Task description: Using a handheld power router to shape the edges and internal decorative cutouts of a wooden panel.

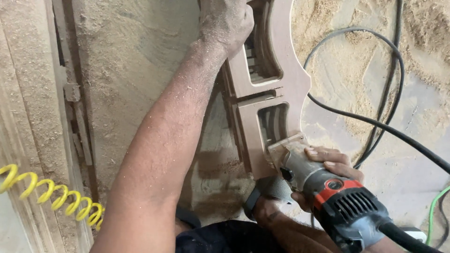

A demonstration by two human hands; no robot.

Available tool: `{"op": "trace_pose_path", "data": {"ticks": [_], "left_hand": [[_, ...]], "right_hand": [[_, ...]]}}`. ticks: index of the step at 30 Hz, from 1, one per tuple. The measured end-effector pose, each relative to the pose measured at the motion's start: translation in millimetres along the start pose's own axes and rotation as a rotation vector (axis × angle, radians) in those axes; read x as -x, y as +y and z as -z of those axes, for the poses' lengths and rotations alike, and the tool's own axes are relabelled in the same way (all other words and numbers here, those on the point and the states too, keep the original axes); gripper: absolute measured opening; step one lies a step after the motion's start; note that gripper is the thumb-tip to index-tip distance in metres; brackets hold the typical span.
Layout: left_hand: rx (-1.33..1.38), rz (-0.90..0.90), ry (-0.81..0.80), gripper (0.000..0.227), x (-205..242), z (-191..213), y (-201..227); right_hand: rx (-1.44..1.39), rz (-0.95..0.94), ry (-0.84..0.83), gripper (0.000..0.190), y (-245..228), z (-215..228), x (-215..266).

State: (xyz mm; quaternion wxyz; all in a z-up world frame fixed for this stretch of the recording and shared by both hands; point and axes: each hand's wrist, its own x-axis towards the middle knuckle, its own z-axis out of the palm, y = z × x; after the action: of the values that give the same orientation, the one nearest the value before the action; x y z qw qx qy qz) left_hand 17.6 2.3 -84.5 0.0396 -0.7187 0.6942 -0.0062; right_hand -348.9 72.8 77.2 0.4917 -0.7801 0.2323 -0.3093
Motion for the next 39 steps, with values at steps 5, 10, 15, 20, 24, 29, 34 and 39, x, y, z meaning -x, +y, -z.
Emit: {"op": "trace_pose_path", "data": {"ticks": [5,10,15,20,24,29,34,39], "left_hand": [[0.036,0.285,0.297,0.028,-4,-4,7],[-0.552,-0.010,-0.285,0.022,-10,-49,12],[0.876,1.025,0.219,0.033,-14,-14,27],[1.044,1.030,0.138,0.020,-8,17,26],[0.317,0.619,0.626,0.014,-16,6,15],[0.284,0.642,0.624,0.019,-19,8,16],[0.387,0.636,0.638,0.016,-14,22,16],[0.300,0.607,0.549,0.012,-11,39,14]], "right_hand": [[0.004,-0.017,0.007,0.075,-6,-3,-2],[-0.026,-0.032,-0.014,0.073,-12,-7,-4],[-0.041,-0.016,0.017,0.071,-15,-19,-4],[-0.094,0.036,-0.027,0.069,-7,-29,2],[-0.114,0.055,-0.014,0.067,-8,-38,4],[-0.105,0.108,-0.103,0.079,-6,-36,1],[-0.088,0.146,0.082,0.071,-9,-61,-4],[-0.115,0.071,0.058,0.069,-17,-60,-16]]}}
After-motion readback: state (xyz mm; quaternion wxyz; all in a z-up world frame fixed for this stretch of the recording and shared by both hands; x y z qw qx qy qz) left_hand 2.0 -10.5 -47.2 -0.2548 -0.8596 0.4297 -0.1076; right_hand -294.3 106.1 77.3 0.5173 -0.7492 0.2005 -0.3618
